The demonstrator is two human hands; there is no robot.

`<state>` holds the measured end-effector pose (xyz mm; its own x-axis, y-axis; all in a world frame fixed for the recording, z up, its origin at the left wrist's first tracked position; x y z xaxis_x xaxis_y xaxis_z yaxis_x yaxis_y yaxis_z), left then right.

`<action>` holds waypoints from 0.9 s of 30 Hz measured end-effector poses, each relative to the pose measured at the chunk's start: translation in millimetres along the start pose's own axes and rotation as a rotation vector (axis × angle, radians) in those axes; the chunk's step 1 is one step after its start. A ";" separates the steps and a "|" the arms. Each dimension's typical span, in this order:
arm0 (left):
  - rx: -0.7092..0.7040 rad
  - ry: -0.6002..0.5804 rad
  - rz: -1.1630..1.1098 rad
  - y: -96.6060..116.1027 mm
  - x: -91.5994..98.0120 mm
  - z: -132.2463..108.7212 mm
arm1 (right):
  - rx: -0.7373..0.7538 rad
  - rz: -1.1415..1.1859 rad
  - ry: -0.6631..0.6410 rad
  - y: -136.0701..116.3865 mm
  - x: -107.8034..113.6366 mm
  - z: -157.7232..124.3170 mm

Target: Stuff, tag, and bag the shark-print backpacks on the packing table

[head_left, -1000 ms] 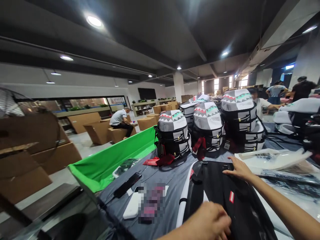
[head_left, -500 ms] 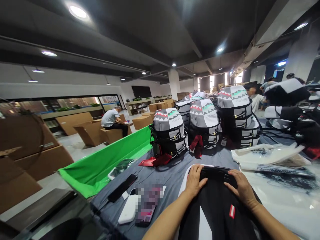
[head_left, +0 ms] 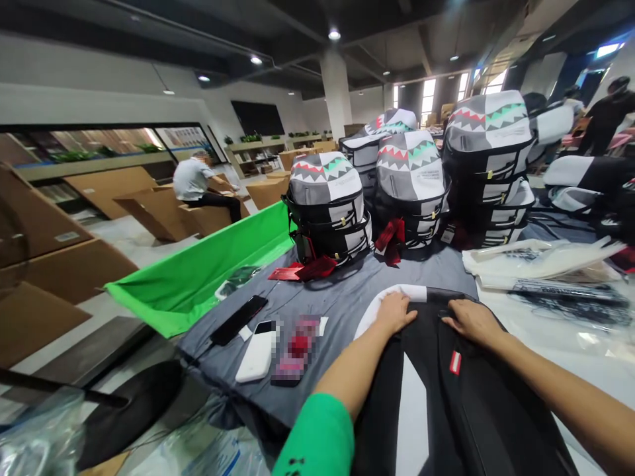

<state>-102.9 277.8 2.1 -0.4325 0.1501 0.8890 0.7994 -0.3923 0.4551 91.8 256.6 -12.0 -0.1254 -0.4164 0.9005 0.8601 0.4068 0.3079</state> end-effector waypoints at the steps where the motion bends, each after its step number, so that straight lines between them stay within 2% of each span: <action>1: 0.038 -0.015 0.002 -2.3 0.4 9.6 | -0.018 -0.008 -0.011 2.6 -3.4 7.0; 4: 0.117 -0.058 0.008 5.6 7.5 17.8 | -0.076 -0.030 -0.018 6.7 -7.8 17.6; 7: 0.096 -0.048 0.011 36.6 8.1 -2.5 | -0.132 -0.046 -0.003 4.6 -9.5 20.6; 9: 0.020 -0.080 -0.037 61.5 -5.6 -20.7 | -0.176 -0.048 0.012 1.4 -11.0 23.3; 11: -0.003 -0.164 -0.082 75.7 -25.5 -34.2 | -0.221 -0.042 0.019 -0.4 -11.9 25.8; 13: 0.031 -0.191 -0.088 76.7 -38.4 -39.3 | -0.238 -0.017 0.011 1.4 -10.6 26.2; 15: 0.061 -0.136 -0.071 71.5 -41.6 -37.6 | -0.207 0.025 0.001 9.4 -5.4 23.4; 20: 0.017 0.060 0.032 65.2 -42.6 -34.9 | -0.175 0.082 -0.018 63.7 9.5 19.3; 23: -0.006 0.155 0.072 66.6 -45.6 -41.2 | -0.138 0.104 -0.136 87.2 -9.1 39.8; 27: -0.140 0.179 0.022 73.3 -51.3 -42.0 | -0.097 0.092 -0.297 91.1 -53.9 77.5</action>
<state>-39.6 203.2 -12.2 -0.4927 -0.0182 0.8700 0.7492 -0.5175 0.4134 138.6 379.1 -8.7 -0.1715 -0.1197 0.9779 0.9158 0.3465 0.2030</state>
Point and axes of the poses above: each hand's wrist, its own z-axis towards the middle knuckle, its own x-axis out of the back of the hand, y = z × x, the point moved 7 cm from there along z, towards the middle knuckle, and after that the axes turned 12 degrees about -z, right-handed, at the moved point
